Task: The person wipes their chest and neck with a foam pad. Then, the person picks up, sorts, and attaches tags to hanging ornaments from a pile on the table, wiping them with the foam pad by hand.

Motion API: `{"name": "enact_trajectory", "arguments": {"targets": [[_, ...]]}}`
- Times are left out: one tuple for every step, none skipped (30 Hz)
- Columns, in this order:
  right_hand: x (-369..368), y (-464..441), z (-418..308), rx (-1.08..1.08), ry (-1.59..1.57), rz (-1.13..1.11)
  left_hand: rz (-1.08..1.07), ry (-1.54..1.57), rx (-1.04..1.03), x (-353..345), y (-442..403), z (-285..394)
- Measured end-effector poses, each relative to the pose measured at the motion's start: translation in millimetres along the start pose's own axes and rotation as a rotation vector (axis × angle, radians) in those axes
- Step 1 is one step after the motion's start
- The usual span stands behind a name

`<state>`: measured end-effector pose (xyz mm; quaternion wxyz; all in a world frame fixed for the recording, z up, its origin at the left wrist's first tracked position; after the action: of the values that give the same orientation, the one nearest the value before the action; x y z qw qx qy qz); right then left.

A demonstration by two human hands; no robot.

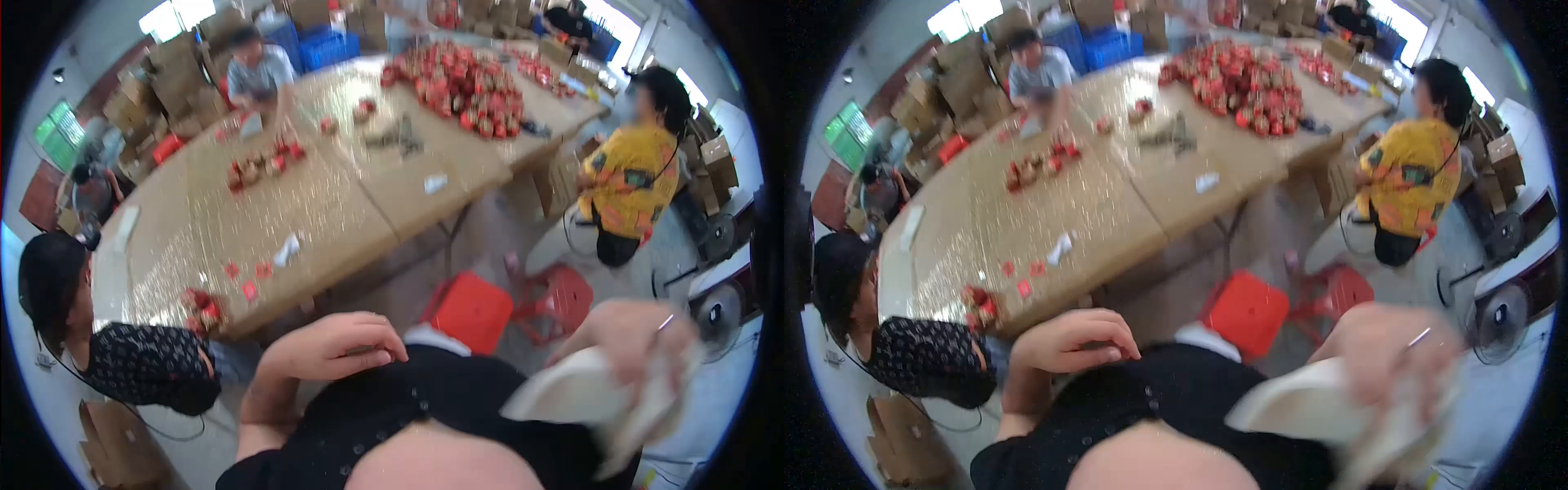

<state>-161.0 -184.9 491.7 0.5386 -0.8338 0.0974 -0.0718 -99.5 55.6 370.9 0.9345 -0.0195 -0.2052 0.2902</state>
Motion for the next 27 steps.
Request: {"name": "enact_trajectory", "arguments": {"targets": [[14, 18, -28, 0.098, -0.092, 0.177, -0.044, -0.050, -0.092, -4, 3, 14], [27, 39, -54, 0.209, -0.164, 0.349, -0.080, -0.006, -0.206, -14, 8, 29], [40, 57, -58, 0.230, -0.097, 0.483, -0.110, -0.032, -0.358, -18, 9, 43], [53, 74, -61, 0.240, -0.027, 0.618, -0.162, -0.051, -0.360, -21, 12, 50], [64, 85, -59, 0.257, -0.020, 0.705, -0.211, -0.052, -0.347, -26, 17, 53], [74, 96, -56, 0.272, -0.012, 0.792, -0.202, -0.070, -0.332, -27, 18, 52], [93, 116, -50, 0.159, 0.038, 0.966, -0.194, -0.064, -0.305, -27, 18, 48], [106, 143, -42, 0.025, 0.084, 1.177, -0.228, -0.170, -0.352, -27, 16, 46], [116, 148, -35, 0.017, 0.049, 1.148, -0.221, -0.150, -0.352, -23, 12, 44], [126, 153, -28, 0.009, 0.015, 1.119, -0.221, -0.123, -0.309, -22, 7, 39], [133, 153, -25, 0.047, 0.020, 1.114, -0.227, -0.093, -0.266, -23, 4, 33], [136, 153, -19, 0.083, -0.008, 1.152, -0.202, -0.032, -0.211, -23, 1, 29], [143, 149, -17, 0.131, -0.030, 1.162, -0.205, -0.024, -0.209, -23, -2, 27], [149, 146, -13, 0.103, -0.077, 1.083, -0.247, 0.031, -0.162, -23, -5, 24], [153, 148, -15, 0.115, -0.074, 1.074, -0.291, 0.081, -0.116, -24, -8, 21], [157, 150, -16, 0.092, -0.038, 1.073, -0.327, 0.106, -0.060, -23, -13, 16], [160, 150, -17, 0.069, 0.000, 1.074, -0.335, 0.095, -0.064, -19, -18, 14], [165, 150, -20, 0.078, 0.007, 1.073, -0.386, 0.204, -0.017, -18, -21, 12], [168, 145, -24, 0.075, 0.017, 1.046, -0.438, 0.319, 0.033, -19, -26, 10], [171, 141, -29, 0.070, 0.028, 1.024, -0.453, 0.326, 0.035, -15, -31, 7], [173, 139, -38, 0.076, 0.036, 1.041, -0.449, 0.430, -0.008, -8, -36, 8], [176, 140, -48, 0.096, 0.084, 1.086, -0.444, 0.534, -0.048, 1, -43, 7], [183, 147, -54, 0.086, 0.085, 1.055, -0.461, 0.542, -0.040, 7, -54, 0], [190, 154, -60, 0.075, 0.086, 1.025, -0.403, 0.400, 0.011, 18, -70, -14], [197, 161, -66, 0.065, 0.088, 0.995, -0.343, 0.254, 0.059, 28, -87, -30], [204, 180, -72, 0.060, 0.230, 1.114, -0.255, 0.170, 0.063, 40, -106, -48], [220, 206, -77, 0.076, 0.273, 1.213, -0.123, 0.143, 0.130, 51, -124, -71]]}}
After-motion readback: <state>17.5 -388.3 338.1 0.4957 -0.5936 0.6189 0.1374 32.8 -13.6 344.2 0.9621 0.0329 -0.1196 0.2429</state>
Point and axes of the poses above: each hand's wrist, its own y-axis away from the middle knuckle, its own x-axis out of the back of the hand, z = x × y, the point moved 8 cm from there along -y, towards the middle knuckle, and after that the axes turned 8 degrees about z, right-handed, at the moved point
